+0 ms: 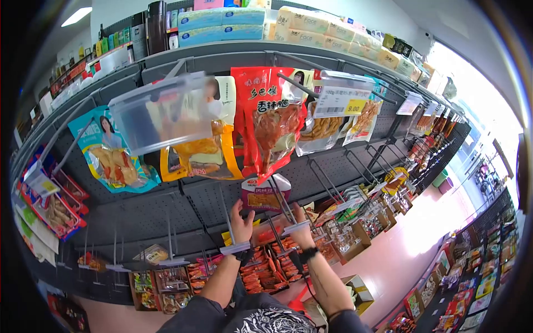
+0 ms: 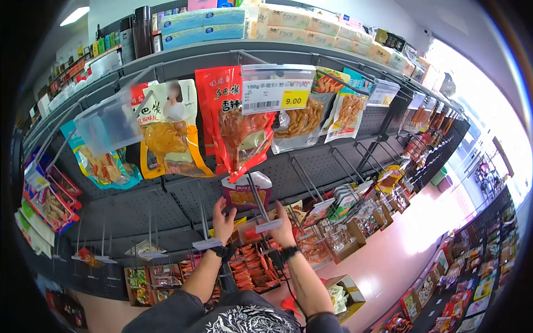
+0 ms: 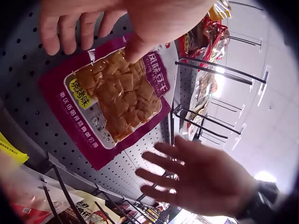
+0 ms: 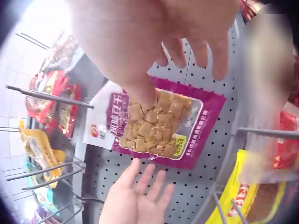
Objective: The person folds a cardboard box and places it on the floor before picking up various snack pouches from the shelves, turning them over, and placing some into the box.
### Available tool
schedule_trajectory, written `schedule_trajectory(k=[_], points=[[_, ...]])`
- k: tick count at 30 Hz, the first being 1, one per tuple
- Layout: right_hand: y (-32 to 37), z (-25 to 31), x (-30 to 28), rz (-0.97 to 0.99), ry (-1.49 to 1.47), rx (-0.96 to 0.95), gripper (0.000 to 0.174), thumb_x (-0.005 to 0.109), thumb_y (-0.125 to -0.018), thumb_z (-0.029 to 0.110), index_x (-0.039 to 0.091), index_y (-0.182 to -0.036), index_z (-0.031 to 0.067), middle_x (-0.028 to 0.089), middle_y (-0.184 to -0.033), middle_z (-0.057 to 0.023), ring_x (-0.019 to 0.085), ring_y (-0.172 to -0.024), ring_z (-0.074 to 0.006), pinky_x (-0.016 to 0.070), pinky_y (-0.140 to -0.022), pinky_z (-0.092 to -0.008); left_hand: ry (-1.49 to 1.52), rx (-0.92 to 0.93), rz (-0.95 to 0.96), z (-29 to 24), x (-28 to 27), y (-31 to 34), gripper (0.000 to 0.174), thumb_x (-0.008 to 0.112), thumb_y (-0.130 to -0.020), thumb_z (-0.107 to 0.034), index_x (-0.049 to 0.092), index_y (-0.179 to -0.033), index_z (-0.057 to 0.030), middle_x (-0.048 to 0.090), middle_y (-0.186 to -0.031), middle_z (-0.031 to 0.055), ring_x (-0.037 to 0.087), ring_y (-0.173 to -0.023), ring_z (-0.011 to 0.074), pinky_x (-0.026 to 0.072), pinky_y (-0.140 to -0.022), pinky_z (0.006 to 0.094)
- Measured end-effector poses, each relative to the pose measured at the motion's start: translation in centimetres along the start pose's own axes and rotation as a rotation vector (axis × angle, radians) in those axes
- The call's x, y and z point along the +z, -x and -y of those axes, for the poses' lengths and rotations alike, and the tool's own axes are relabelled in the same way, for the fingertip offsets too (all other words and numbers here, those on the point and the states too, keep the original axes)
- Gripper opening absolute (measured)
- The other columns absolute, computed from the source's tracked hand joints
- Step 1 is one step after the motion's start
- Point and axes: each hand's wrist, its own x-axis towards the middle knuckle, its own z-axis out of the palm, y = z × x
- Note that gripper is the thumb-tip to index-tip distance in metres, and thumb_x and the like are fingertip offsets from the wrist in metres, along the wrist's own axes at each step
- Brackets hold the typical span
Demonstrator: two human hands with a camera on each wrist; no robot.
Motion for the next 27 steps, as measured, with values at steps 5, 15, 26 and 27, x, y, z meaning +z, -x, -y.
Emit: schedule_trajectory(k=[5,15,26,27], points=[[-5.1,-2.4,3.3,-0.034,-0.254,-0.005,0.035,0.063,-0.084,0.01,0.053,-0.116,-0.0026,0.064,-0.1,-0.0087,0.06,-0.09,-0.0167,0.0479,-0.078,-0.0311,-0.047,0.148,-0.035,-0.2,-0.6,-0.6,0.053,0.066,-0.086,-0.017,0.042,-0.131,-0.0001,0.051,-0.118,0.0203,0.05,-0.111,0.0305,0.0402,-0.093,0.0386],[6.3,9.1,-0.8,-0.098,-0.12,0.114,0.019,0.065,-0.085,0.012,0.061,-0.099,-0.0004,0.064,-0.08,-0.0004,0.056,-0.073,-0.0049,0.0449,-0.064,-0.022,0.4,-0.192,0.265,-8.6,-5.4,6.0,0.013,0.062,-0.087,-0.006,0.056,-0.097,0.0,0.062,-0.086,0.0028,0.056,-0.078,0.0092,0.0439,-0.071,0.024],[11.1,7.8,-6.7,0.093,-0.299,0.06,0.016,0.066,-0.086,0.012,0.06,-0.095,-0.0002,0.057,-0.075,0.0034,0.048,-0.067,-0.0032,0.0401,-0.06,-0.0201,0.442,-0.195,0.337,-13.7,-4.2,13.2,0.012,0.059,-0.087,0.0,0.056,-0.099,-0.0024,0.062,-0.09,0.0,0.056,-0.08,0.0051,0.0442,-0.073,0.0217],[11.7,7.9,-7.1,0.108,-0.342,0.049,0.016,0.066,-0.086,0.012,0.06,-0.095,-0.0002,0.058,-0.076,0.0034,0.048,-0.068,-0.003,0.0403,-0.061,-0.02,0.462,-0.188,0.336,-14.1,-4.0,14.0,0.013,0.058,-0.087,0.0,0.056,-0.099,-0.0023,0.063,-0.092,0.0004,0.056,-0.081,0.0052,0.0442,-0.074,0.0218]])
